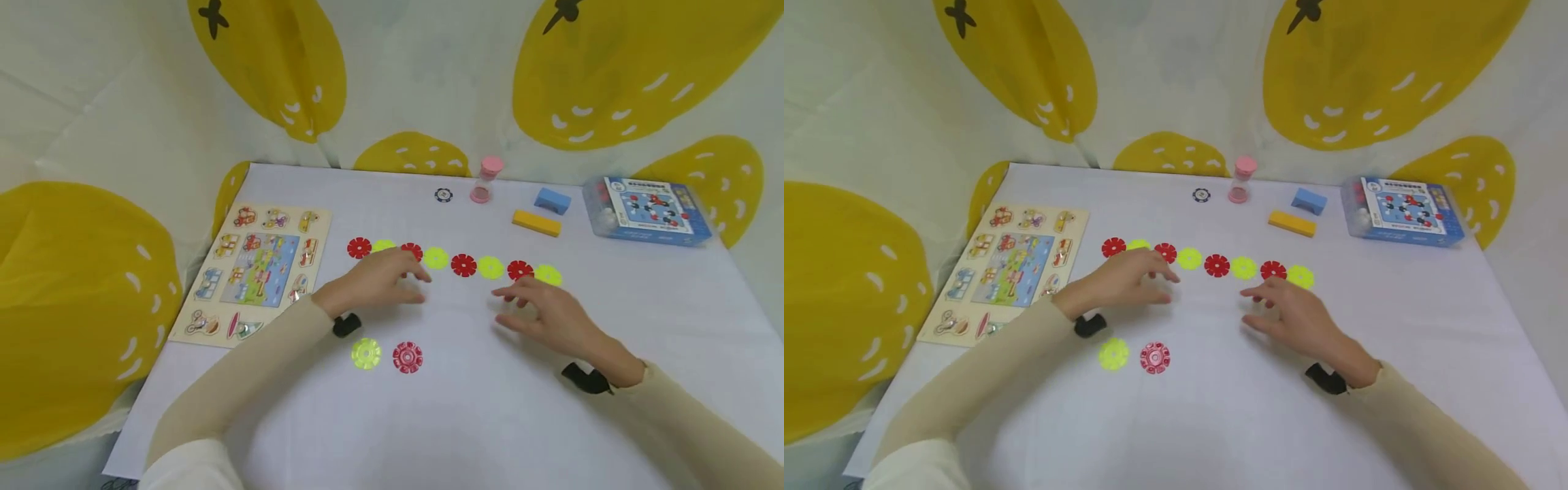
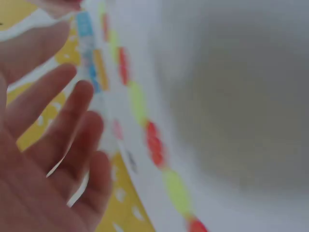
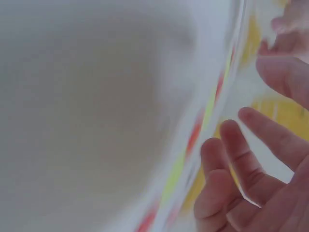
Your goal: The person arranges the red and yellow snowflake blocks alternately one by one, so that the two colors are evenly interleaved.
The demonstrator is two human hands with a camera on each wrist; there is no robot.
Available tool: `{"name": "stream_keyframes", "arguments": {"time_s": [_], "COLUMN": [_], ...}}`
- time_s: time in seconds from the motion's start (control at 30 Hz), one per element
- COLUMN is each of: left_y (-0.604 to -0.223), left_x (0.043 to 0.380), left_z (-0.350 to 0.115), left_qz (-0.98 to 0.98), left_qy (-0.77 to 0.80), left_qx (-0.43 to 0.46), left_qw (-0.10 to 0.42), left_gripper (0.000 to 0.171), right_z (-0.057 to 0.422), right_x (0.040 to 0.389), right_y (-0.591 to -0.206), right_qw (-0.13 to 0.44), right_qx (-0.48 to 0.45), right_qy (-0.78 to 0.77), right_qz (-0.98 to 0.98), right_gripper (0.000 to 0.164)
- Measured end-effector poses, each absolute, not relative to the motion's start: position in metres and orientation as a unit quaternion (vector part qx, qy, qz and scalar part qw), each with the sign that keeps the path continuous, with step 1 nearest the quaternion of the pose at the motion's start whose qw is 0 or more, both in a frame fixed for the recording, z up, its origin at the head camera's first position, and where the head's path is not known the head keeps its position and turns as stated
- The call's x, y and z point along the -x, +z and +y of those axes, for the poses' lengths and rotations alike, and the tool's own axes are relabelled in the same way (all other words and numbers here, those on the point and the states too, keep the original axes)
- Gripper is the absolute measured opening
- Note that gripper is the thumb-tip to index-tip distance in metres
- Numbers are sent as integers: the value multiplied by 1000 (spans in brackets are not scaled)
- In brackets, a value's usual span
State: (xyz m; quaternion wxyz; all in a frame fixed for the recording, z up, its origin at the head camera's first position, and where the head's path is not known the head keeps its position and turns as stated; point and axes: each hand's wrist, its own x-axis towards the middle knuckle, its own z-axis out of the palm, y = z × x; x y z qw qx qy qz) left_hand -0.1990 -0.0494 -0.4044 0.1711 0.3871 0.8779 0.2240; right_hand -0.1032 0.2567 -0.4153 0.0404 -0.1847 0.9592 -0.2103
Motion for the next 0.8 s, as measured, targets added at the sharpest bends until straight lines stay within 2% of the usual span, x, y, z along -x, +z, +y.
{"name": "stream_keyframes", "arguments": {"time_s": [0.17,0.33,0.63,0.8], "left_y": [-407,-415,-432,-434], "left_x": [168,148,135,134], "left_z": [-110,-124,-128,-127], "left_qz": [887,879,885,878], "left_qy": [168,158,185,202], "left_qx": [-374,-387,-378,-374], "left_qw": [213,229,202,218], "left_gripper": [49,58,35,26], "right_z": [187,143,122,125], "right_x": [83,80,85,80], "right_y": [-420,-423,-427,-428], "right_qw": [93,103,110,94], "right_qx": [271,328,320,318], "right_qy": [-185,-142,-128,-129], "right_qz": [940,928,932,935], "right_gripper": [51,57,48,50]}}
